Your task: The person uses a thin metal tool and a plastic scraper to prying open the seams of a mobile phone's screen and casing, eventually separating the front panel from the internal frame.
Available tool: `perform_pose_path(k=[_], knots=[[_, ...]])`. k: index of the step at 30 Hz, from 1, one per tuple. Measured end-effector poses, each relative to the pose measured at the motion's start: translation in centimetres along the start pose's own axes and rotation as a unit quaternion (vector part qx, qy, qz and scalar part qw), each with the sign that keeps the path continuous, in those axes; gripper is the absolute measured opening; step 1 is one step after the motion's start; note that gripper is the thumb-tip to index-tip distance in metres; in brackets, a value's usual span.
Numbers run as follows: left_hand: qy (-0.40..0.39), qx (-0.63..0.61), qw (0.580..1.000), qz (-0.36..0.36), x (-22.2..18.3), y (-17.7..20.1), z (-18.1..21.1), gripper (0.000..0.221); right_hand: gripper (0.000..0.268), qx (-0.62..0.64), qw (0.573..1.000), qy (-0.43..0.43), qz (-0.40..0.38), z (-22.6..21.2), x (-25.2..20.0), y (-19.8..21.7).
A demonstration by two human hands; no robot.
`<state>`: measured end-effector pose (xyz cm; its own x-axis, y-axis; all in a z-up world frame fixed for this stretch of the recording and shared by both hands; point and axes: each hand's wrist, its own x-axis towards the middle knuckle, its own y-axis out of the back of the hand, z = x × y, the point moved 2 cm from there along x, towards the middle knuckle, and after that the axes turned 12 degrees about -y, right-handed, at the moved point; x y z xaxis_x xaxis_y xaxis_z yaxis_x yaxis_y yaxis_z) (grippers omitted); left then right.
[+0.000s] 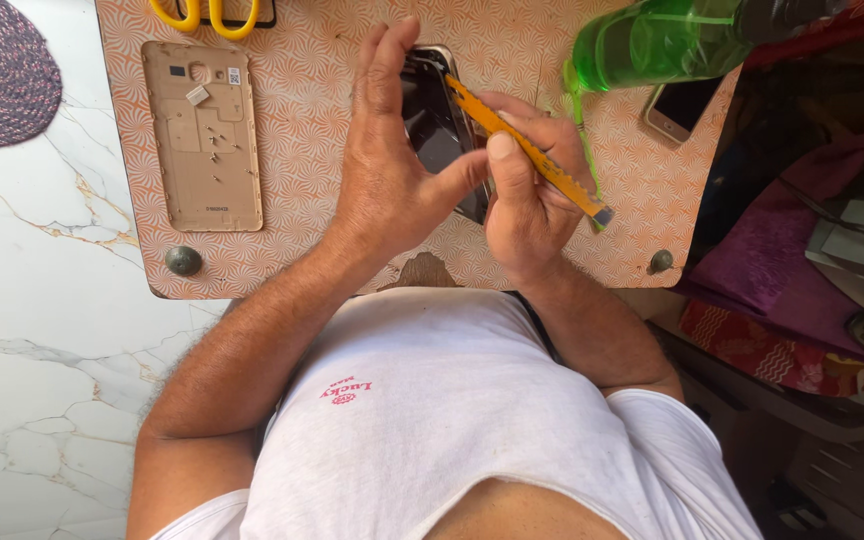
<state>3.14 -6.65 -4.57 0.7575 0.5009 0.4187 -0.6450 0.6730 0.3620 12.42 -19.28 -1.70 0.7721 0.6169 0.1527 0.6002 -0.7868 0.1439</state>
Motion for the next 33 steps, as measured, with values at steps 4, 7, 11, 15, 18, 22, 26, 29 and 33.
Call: perform_pose_path(k=[4,7,11,15,18,22,26,29,33], knots=[[0.034,-0.121,0.992,-0.002,-0.3,-0.5,-0.3,0.107,0.016,-0.036,0.999,0.008,0.02,-0.7,0.2,0.3],[0.014,-0.136,0.991,0.005,-0.3,-0.5,-0.3,0.108,0.022,-0.176,0.983,0.038,0.03,-1.8,0.9,1.2],[0.031,-0.126,0.992,0.007,-0.1,-0.3,0.1,0.106,0.019,-0.218,0.974,0.047,-0.042,-3.2,1.7,2.2],[0.027,-0.096,0.995,0.01,0.3,0.1,0.5,0.106,0.019,-0.152,0.985,-0.014,-0.076,-3.7,2.1,2.2],[0.026,-0.093,0.995,0.022,0.4,0.2,0.7,0.106,0.018,-0.178,0.981,0.003,-0.08,-4.2,2.2,2.0],[0.027,-0.091,0.995,0.038,0.2,0.0,1.0,0.103,0.016,-0.308,0.945,0.093,-0.068,-5.6,2.4,1.9],[0.029,-0.117,0.992,0.038,0.2,0.0,0.9,0.102,0.014,-0.323,0.937,0.111,-0.075,-6.0,2.3,1.8],[0.031,-0.134,0.99,0.027,0.2,0.1,0.7,0.106,0.014,-0.318,0.939,0.103,-0.075,-6.1,2.0,1.8],[0.031,-0.121,0.991,0.038,0.2,0.2,0.9,0.107,0.015,-0.33,0.933,0.111,-0.091,-6.3,2.0,1.6]])
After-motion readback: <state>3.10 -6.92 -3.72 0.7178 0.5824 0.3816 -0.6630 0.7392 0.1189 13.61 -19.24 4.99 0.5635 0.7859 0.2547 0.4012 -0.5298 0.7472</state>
